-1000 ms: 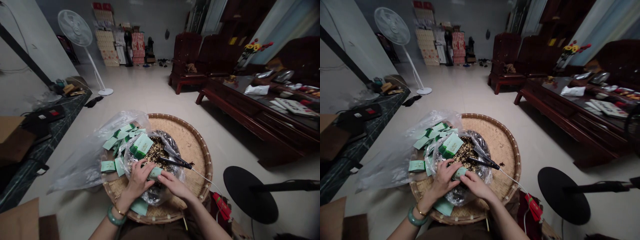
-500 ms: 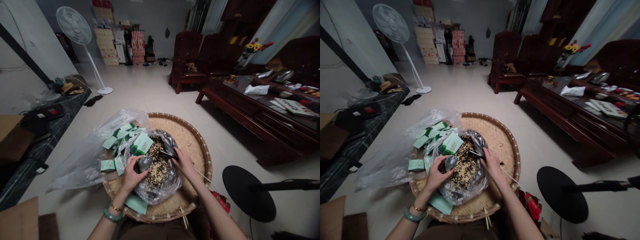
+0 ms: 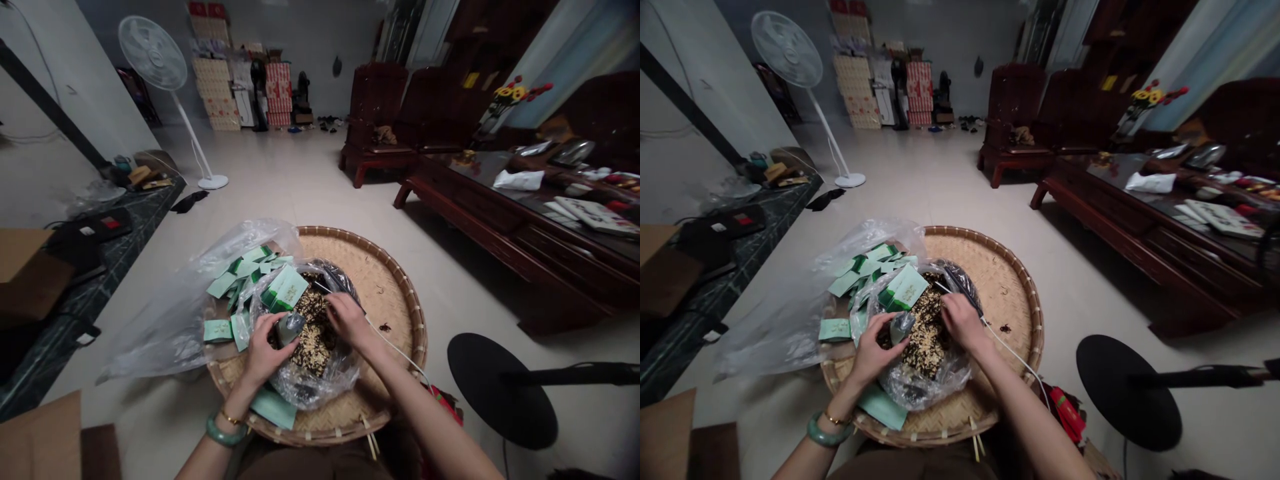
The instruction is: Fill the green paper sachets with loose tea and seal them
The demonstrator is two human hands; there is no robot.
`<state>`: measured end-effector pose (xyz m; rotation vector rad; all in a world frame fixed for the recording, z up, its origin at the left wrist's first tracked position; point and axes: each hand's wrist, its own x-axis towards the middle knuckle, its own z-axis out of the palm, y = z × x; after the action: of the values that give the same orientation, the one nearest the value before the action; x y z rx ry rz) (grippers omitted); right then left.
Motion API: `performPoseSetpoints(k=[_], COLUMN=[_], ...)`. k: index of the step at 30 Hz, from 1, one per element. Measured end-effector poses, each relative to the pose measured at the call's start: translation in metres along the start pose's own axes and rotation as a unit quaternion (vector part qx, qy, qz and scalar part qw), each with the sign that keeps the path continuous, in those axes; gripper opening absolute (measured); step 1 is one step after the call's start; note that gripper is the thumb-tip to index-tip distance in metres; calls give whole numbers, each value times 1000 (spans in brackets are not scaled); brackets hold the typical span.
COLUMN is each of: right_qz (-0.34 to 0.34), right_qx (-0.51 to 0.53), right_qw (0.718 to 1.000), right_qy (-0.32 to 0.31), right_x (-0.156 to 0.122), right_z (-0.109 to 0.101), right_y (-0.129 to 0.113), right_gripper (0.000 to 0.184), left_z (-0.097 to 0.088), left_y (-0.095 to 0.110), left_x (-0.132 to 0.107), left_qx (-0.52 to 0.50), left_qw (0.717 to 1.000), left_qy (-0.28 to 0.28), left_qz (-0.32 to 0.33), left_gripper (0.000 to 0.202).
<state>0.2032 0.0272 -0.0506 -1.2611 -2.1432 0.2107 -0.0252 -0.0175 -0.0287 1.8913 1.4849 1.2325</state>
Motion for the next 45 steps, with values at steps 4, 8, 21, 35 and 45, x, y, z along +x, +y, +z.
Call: performPoseSetpoints(k=[4,8,21,35,45], right_qz=[31,63,115,104,206], right_qx=[-34,-98,-24,171,260], right_qw=[991,974,969,966,940], right_qy=[-123,-193,-218,-163,-82], right_x=[1,16,7,7,9], right_z=[18,22,19,30,4], right_y=[-28,-41,-52,-47,-23], right_gripper=[58,77,59,65,25], left_z=[1,1,3,7,12], left_y=[1,0,-2,-9,-5], left_x=[0,-1,-1,5,6], left_qx=[-5,-7,-20,-43,-15], left_qw=[1000,1000,1000,997,999], left_qy=[-2,2,4,38,20], left_qz=[-3,-5,-12,-52,-29], left_gripper=[39,39,41,46,44])
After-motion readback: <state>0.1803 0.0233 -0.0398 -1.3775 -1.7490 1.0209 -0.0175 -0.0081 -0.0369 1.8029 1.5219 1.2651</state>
